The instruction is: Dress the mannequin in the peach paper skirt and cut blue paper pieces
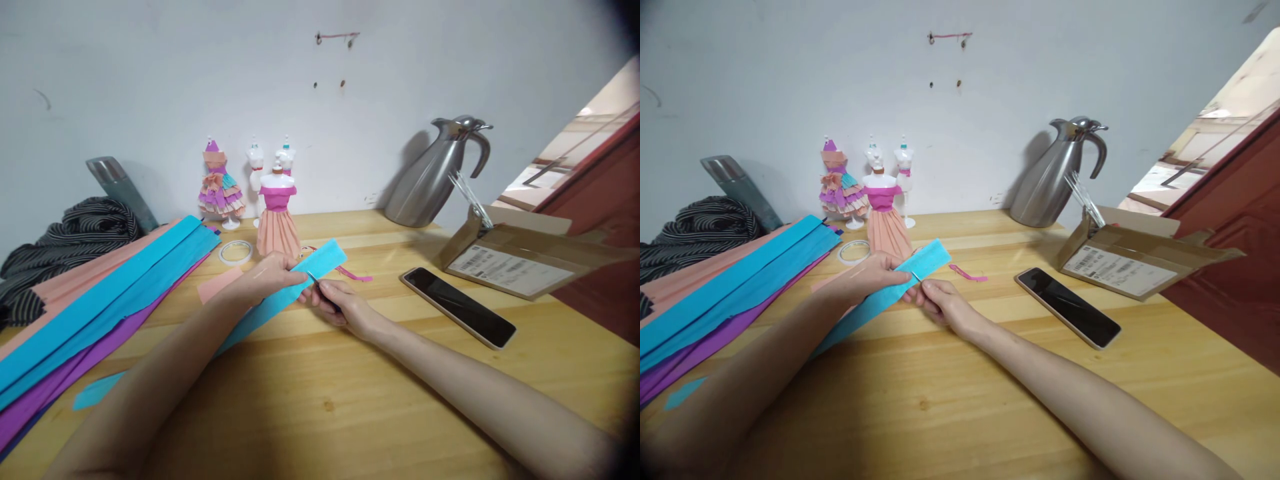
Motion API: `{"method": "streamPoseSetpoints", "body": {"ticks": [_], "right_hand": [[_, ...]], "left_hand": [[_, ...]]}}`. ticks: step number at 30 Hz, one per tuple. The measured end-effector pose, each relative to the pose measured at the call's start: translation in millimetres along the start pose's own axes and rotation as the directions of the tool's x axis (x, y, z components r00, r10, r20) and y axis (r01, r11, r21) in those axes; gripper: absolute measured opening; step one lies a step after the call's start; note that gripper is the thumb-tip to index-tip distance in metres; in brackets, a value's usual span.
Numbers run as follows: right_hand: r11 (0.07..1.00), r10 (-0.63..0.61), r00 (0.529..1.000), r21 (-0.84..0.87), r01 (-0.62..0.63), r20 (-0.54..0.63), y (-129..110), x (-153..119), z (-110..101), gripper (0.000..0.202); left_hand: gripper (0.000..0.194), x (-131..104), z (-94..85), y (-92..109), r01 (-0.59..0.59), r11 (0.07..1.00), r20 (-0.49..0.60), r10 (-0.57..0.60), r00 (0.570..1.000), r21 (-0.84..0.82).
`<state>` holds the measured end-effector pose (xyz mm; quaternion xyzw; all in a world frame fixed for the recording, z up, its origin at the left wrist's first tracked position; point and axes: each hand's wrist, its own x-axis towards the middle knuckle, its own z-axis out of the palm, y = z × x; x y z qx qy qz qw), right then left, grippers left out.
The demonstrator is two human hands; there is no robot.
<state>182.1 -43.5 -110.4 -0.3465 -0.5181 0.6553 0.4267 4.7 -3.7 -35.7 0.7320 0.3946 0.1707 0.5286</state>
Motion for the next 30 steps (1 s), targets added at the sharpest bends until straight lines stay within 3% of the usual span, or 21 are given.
{"method": "streamPoseSetpoints", "body": {"ticks": [10, 16, 30], "right_hand": [[1.0, -0.001, 1.0, -0.015, 0.001, -0.017, 4, 2, 0, 0.047], [1.0, 0.002, 1.0, 0.004, -0.001, -0.015, 6, 2, 0, 0.047], [0.996, -0.01, 1.0, 0.09, 0.011, -0.01, 7, 0, 1, 0.041]], "left_hand": [[0.021, 7, 1.4, -10, 0.036, 0.996, 0.021, -0.034, 0.999, -0.085], [0.018, 7, 4.4, -6, 0.088, 0.989, 0.006, -0.088, 0.996, -0.119], [0.019, 7, -0.2, -9, 0.003, 0.993, 0.076, 0.006, 0.997, -0.116]]}}
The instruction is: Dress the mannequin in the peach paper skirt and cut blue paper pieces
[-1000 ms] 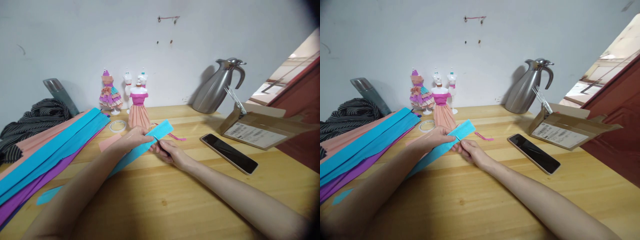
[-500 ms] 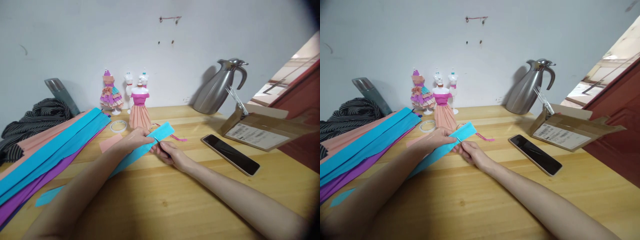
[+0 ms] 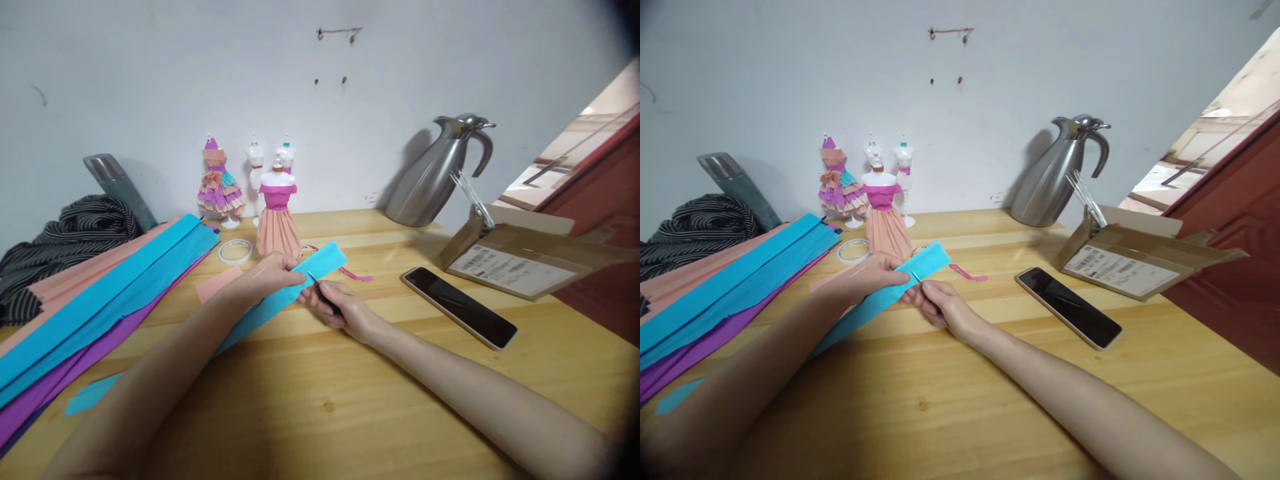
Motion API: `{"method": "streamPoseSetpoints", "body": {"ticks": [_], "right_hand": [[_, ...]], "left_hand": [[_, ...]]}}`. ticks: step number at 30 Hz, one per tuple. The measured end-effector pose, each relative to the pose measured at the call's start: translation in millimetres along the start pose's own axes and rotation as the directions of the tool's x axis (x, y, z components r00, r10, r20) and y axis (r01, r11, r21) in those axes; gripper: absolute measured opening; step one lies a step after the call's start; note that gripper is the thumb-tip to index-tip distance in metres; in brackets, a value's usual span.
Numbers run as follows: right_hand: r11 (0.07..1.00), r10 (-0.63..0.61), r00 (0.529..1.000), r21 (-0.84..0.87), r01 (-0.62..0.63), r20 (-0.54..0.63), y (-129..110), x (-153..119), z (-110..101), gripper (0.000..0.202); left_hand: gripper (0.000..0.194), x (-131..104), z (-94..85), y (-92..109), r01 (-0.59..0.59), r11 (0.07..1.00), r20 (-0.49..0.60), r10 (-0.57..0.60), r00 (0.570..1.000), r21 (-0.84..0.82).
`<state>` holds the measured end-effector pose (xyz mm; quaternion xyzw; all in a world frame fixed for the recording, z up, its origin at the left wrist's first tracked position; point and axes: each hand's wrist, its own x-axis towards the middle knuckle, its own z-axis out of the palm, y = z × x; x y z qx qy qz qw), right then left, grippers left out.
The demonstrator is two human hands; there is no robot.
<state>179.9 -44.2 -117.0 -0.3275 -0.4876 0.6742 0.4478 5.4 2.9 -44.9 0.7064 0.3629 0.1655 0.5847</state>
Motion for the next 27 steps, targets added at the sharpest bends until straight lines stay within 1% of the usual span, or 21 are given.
{"method": "streamPoseSetpoints", "body": {"ticks": [6, 10, 16, 19, 23, 27], "right_hand": [[1.0, -0.004, 1.0, -0.029, 0.003, -0.024, 0.2, 0.1, 0.2, 0.041], [0.998, -0.002, 1.0, -0.056, 0.001, -0.027, -0.5, 0.1, 0.0, 0.042], [0.999, -0.017, 0.999, -0.045, 0.016, -0.031, -0.4, 0.4, -0.8, 0.039], [0.997, -0.012, 1.0, -0.071, 0.01, -0.022, 0.2, 0.5, -1.0, 0.041], [0.993, -0.002, 1.0, -0.121, -0.002, -0.031, 0.9, 0.3, -0.4, 0.043], [0.993, -0.001, 0.999, -0.121, -0.003, -0.033, 2.3, 0.5, -0.4, 0.044]], "left_hand": [[0.017, -0.9, 1.7, 2.3, 0.005, 1.0, -0.009, -0.005, 1.0, -0.025], [0.017, -1.4, 0.2, 0.4, -0.014, 1.0, 0.004, 0.014, 1.0, -0.011], [0.018, -3.1, -1.3, 0.9, -0.014, 1.0, -0.004, 0.014, 1.0, 0.011], [0.019, -4.3, -2.5, 1.1, -0.009, 1.0, 0.024, 0.008, 1.0, 0.029], [0.018, -5.0, -4.5, 2.4, -0.002, 0.995, 0.051, -0.003, 0.999, 0.096], [0.019, -3.0, -3.4, 2.9, -0.003, 0.996, 0.055, -0.002, 0.998, 0.094]]}}
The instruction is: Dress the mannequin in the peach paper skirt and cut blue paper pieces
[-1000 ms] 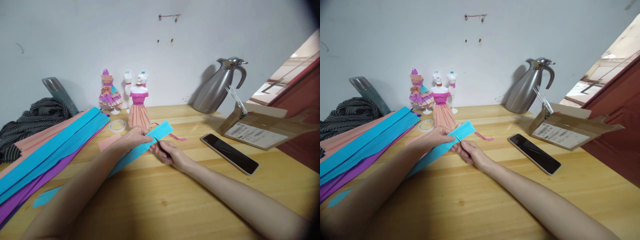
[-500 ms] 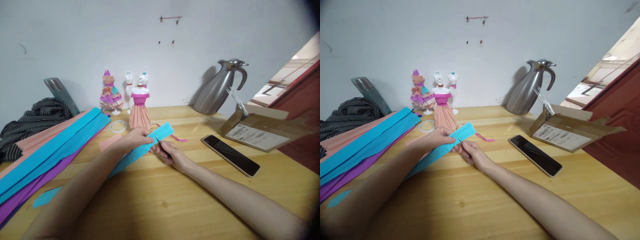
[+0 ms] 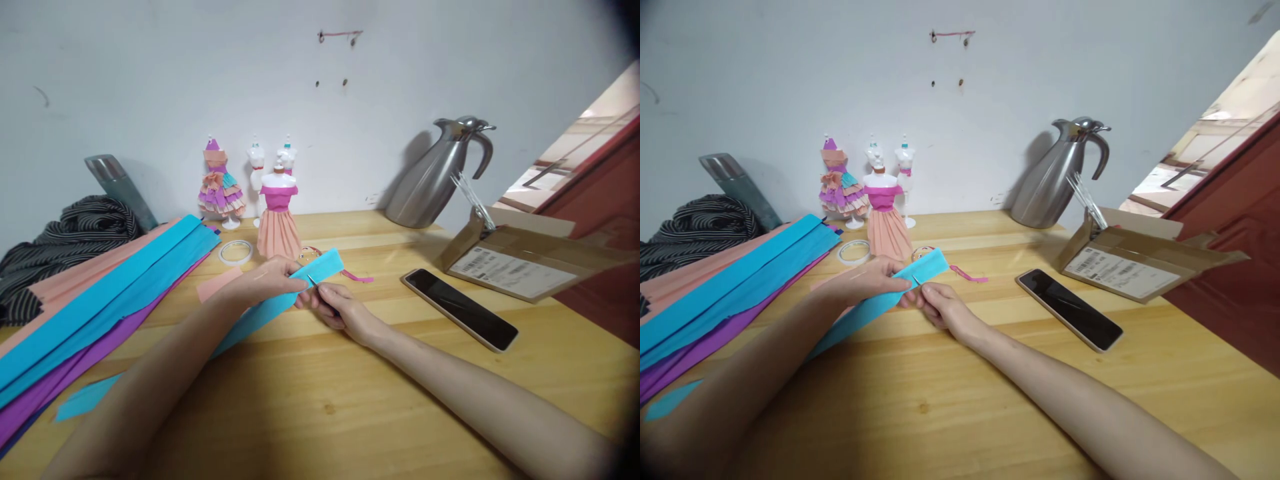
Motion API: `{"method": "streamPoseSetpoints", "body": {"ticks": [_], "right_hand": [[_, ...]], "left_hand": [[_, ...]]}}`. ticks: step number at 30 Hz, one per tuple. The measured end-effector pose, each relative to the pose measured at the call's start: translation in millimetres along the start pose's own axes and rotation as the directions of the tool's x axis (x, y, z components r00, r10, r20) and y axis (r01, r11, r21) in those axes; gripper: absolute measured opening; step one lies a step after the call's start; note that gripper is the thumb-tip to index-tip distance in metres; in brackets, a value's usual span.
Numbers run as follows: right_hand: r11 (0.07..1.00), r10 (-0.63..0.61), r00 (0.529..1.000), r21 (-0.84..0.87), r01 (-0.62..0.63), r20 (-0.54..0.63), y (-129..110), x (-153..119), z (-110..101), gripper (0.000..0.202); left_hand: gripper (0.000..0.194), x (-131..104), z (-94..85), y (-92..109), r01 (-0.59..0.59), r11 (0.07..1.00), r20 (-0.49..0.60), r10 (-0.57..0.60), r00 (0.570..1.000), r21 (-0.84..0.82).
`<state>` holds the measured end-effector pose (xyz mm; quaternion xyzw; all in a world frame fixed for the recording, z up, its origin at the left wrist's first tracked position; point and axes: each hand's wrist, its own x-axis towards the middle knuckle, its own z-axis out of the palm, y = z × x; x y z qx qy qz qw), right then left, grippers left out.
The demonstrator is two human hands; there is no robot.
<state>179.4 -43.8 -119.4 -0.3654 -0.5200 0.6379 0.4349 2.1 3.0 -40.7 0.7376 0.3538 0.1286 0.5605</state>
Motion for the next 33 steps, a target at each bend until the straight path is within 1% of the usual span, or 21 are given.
{"method": "streamPoseSetpoints", "body": {"ticks": [5, 7, 11, 18, 25, 31, 33], "right_hand": [[1.0, -0.012, 1.0, 0.024, 0.012, -0.01, 1.2, 0.0, -0.4, 0.043], [1.0, -0.009, 1.0, 0.025, 0.009, -0.01, 0.6, -0.3, -0.2, 0.042], [1.0, -0.004, 1.0, 0.02, 0.004, 0.007, 0.2, -0.1, 0.2, 0.041], [0.998, -0.035, 0.999, 0.048, 0.034, 0.024, 3.5, 1.0, -0.9, 0.038], [1.0, 0.003, 1.0, 0.024, -0.004, 0.014, 1.2, -0.7, 0.3, 0.042], [1.0, -0.015, 0.999, 0.002, 0.015, 0.042, 0.6, -0.2, 0.5, 0.042], [1.0, -0.026, 0.998, -0.003, 0.026, 0.051, 0.8, 0.0, 0.5, 0.043]], "left_hand": [[0.02, 2.9, 6.6, 0.9, 0.008, 0.999, -0.084, -0.012, 0.996, -0.045], [0.019, 3.2, 8.6, 2.0, 0.018, 0.998, -0.097, -0.024, 0.995, -0.059], [0.02, 2.2, 9.1, 4.5, 0.026, 0.996, -0.092, -0.034, 0.995, -0.083], [0.019, -0.8, 7.1, 7.9, 0.048, 0.997, -0.09, -0.054, 0.994, -0.062], [0.019, 1.7, 8.5, 4.8, 0.082, 0.993, -0.11, -0.091, 0.99, -0.084], [0.018, 1.2, 5.8, 2.7, 0.05, 0.991, -0.064, -0.058, 0.996, -0.124], [0.016, 1.2, 6.0, 3.5, 0.048, 0.991, -0.064, -0.057, 0.996, -0.128]]}}
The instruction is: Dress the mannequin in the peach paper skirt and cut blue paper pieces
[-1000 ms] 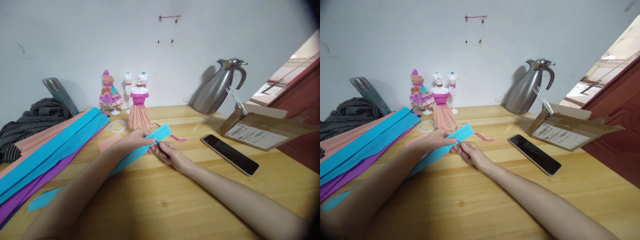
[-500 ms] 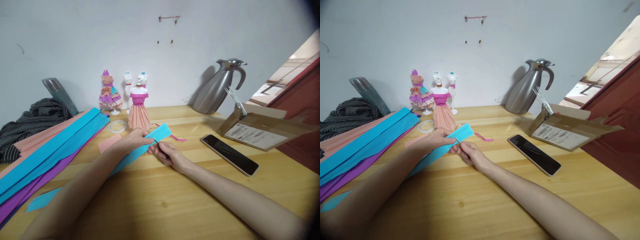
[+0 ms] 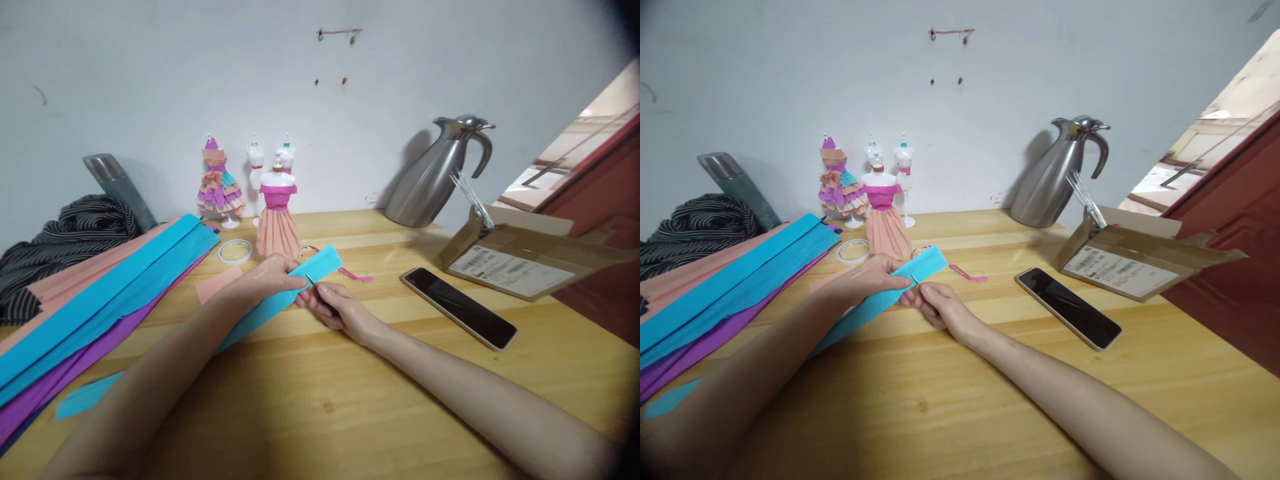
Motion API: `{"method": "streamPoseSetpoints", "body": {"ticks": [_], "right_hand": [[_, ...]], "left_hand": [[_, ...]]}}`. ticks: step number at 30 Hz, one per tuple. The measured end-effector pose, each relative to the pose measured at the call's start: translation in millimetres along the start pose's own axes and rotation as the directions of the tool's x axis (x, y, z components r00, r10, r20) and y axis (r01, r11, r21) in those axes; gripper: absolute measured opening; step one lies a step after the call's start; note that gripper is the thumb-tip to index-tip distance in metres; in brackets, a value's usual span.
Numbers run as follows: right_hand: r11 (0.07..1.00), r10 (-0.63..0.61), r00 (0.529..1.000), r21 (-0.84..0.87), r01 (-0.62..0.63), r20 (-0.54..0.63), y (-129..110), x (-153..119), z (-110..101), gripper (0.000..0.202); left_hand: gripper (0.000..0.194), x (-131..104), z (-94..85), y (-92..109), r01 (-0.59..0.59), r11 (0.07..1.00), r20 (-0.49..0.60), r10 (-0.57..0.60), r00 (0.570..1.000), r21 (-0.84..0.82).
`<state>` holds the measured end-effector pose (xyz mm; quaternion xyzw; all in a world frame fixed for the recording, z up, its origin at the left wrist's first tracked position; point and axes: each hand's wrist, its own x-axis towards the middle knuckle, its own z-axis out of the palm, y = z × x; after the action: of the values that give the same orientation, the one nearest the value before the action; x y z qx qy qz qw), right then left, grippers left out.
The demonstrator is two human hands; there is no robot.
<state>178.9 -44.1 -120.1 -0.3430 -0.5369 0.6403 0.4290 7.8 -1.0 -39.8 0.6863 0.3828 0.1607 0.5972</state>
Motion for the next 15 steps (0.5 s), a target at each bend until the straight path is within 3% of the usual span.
{"method": "streamPoseSetpoints", "body": {"ticks": [8, 15], "right_hand": [[1.0, 0.013, 1.0, 0.0, -0.013, -0.012, 1.1, 0.5, 0.2, 0.043], [1.0, 0.012, 1.0, 0.027, -0.012, -0.013, -3.6, -0.7, 2.6, 0.041]], "left_hand": [[0.014, 2.5, 7.6, 2.3, 0.081, 0.997, -0.067, -0.081, 0.994, -0.009], [0.014, 3.0, 5.2, -1.0, 0.009, 1.0, -0.055, -0.009, 0.998, 0.001]]}}
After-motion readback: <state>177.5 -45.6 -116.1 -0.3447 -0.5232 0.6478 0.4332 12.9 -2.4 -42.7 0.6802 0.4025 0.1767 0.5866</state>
